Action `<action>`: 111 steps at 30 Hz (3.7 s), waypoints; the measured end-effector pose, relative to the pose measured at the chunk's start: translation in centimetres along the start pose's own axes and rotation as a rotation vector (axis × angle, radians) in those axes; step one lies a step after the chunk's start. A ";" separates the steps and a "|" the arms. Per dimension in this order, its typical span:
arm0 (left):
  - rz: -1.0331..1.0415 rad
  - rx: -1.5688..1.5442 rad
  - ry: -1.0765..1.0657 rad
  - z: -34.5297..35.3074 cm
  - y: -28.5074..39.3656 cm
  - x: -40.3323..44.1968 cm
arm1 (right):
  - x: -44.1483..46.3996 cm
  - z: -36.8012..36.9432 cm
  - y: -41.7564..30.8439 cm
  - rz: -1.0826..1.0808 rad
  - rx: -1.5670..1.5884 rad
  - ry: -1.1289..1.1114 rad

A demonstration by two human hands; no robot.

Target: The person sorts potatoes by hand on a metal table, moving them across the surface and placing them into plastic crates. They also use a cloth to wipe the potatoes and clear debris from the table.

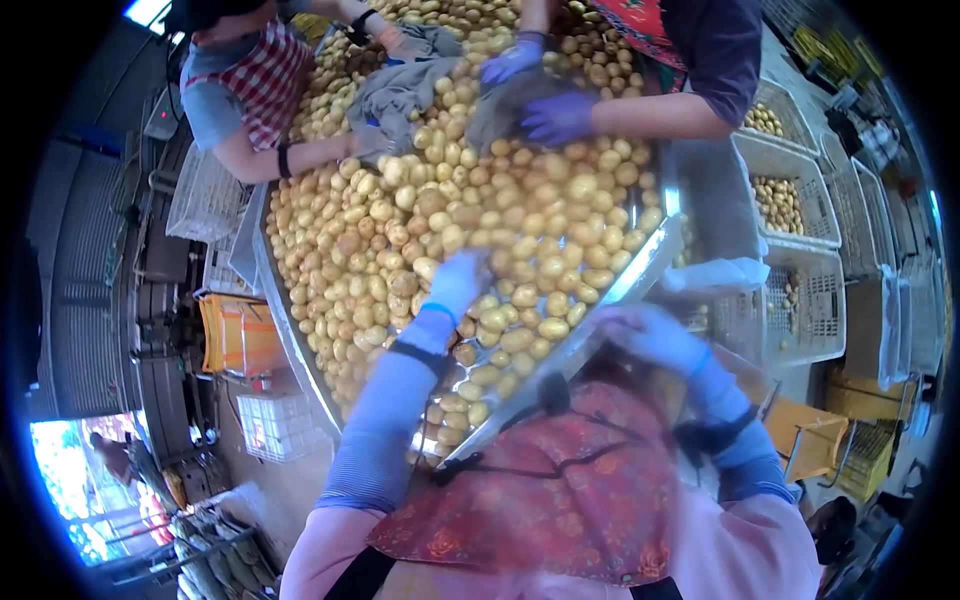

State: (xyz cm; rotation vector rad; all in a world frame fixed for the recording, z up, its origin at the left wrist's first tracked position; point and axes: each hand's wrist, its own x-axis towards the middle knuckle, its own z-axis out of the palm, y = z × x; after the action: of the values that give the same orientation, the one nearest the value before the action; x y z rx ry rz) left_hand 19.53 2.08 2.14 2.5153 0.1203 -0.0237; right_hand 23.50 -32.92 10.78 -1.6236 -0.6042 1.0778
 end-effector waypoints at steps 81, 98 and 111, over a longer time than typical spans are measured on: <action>-0.339 0.423 0.555 -1.4 -1.5 -15.9 | 25.4 10.0 -7.8 -0.831 -1.080 0.262; 0.312 0.157 0.210 -3.5 14.7 -3.2 | 13.1 4.2 1.7 -0.388 0.571 0.327; 0.258 0.136 0.129 0.2 7.4 -14.4 | -7.5 -32.5 -9.1 -0.653 -0.731 1.675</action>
State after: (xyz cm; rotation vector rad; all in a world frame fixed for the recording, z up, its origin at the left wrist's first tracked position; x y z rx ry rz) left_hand 5.87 -5.20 6.99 2.6480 -0.1591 0.2428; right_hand 49.63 -51.76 23.42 -2.0244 -0.2492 -1.1499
